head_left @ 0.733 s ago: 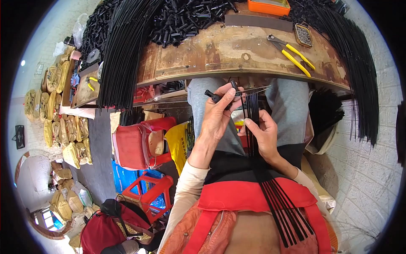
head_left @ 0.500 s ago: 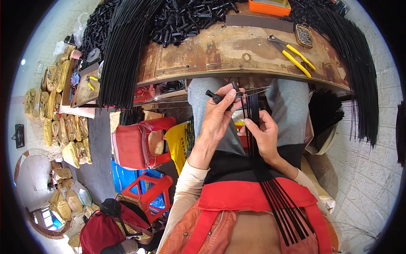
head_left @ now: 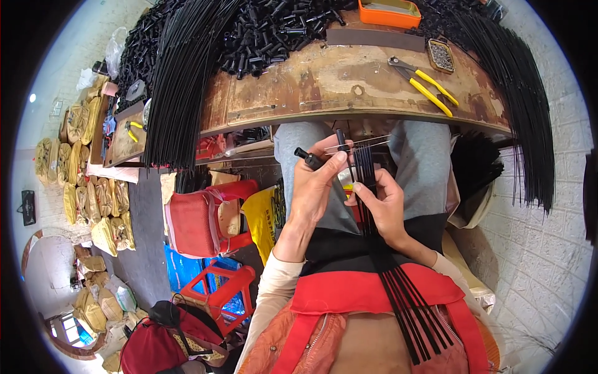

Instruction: Assembling black rods into connectors and trimming them using pliers at a workbench.

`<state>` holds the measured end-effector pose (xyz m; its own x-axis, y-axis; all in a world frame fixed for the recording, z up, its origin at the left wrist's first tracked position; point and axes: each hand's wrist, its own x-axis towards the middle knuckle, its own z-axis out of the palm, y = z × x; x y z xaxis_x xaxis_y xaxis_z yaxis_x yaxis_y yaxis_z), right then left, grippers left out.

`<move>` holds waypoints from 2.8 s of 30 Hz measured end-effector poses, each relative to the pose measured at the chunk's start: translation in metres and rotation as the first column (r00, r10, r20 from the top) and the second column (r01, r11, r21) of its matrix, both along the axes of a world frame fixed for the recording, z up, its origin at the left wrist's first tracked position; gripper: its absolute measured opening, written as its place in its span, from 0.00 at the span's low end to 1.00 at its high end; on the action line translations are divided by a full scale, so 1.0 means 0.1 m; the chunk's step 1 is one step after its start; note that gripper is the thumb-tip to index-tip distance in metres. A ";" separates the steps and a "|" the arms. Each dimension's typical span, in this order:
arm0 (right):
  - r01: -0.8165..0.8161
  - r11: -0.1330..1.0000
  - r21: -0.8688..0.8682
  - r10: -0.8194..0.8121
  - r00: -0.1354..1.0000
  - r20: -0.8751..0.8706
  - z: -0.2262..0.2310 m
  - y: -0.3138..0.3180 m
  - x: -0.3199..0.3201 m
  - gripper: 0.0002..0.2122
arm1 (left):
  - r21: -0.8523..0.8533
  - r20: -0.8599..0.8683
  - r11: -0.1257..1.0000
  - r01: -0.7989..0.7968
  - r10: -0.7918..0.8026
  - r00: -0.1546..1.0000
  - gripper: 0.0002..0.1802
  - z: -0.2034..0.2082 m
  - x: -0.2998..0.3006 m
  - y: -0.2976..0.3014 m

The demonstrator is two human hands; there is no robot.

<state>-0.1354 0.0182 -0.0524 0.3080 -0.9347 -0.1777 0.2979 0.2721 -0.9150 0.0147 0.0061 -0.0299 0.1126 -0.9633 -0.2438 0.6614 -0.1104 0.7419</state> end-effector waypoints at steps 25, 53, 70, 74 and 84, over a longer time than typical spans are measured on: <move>-0.291 0.949 0.125 0.275 0.953 0.131 0.06 -0.36 -0.17 0.08 | 0.028 -0.041 0.995 0.092 -0.091 0.995 0.21 0.09 -0.03 0.01; -0.366 0.930 0.040 0.350 0.914 0.206 0.13 -0.29 -0.17 0.14 | 0.082 0.065 0.960 0.269 -0.275 0.959 0.28 -0.01 -0.03 0.09; -0.376 0.926 0.040 0.359 0.907 0.222 0.19 -0.25 -0.28 0.15 | -0.111 0.144 0.865 0.489 -0.473 0.869 0.25 0.21 0.18 -0.40; -0.359 0.931 0.058 0.336 0.909 0.246 0.19 -0.25 -0.29 0.15 | -0.009 0.309 0.983 0.185 -0.173 0.935 0.18 0.22 0.05 -0.40; -0.357 0.933 0.052 0.336 0.912 0.234 0.18 -0.28 -0.26 0.16 | -0.029 0.443 0.998 0.061 -0.042 0.895 0.16 0.23 0.01 -0.39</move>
<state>-0.1613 -0.0100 -0.0343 0.6505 -0.7448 -0.1488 0.3585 0.4738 -0.8044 0.0158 -0.0328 -0.0068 0.1494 -0.9787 -0.1405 0.2583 -0.0985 0.9610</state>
